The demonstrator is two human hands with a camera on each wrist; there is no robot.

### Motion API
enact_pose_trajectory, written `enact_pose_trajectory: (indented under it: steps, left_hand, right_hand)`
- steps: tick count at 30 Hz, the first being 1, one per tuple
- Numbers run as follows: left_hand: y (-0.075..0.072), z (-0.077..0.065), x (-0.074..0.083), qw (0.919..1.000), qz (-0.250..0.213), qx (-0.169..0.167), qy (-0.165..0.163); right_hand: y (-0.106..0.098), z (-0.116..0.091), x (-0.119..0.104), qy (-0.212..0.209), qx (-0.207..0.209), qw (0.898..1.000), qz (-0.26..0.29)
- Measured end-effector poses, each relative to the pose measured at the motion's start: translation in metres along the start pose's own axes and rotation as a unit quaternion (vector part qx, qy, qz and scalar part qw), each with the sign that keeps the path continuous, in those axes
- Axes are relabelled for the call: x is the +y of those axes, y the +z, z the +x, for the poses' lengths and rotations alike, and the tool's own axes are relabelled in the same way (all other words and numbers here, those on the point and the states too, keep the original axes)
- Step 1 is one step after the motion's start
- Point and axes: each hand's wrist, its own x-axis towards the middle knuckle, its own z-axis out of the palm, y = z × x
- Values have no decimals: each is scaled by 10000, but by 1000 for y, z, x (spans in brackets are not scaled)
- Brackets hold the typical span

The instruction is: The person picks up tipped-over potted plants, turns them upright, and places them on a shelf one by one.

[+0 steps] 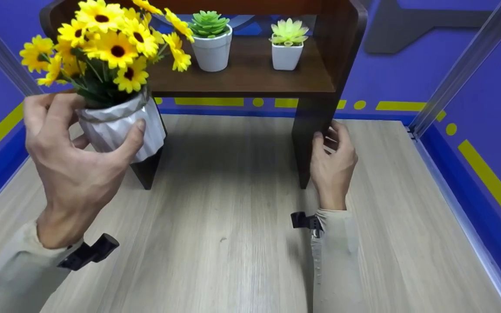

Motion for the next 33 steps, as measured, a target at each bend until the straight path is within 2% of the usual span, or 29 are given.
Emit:
enact_pose_trajectory:
  steps: [17,22,33]
  left_hand:
    - [13,38,1,9996,189,96,-162]
    - [15,46,1,9995,211,238,-85]
    - [22,65,4,9987,432,280,31]
  right_hand:
    - [-1,-1,4,-49,29,10000,-9]
    - [0,-2,4,-106,11,9999,-73]
    - [0,1,3,-112,46,9999,-20]
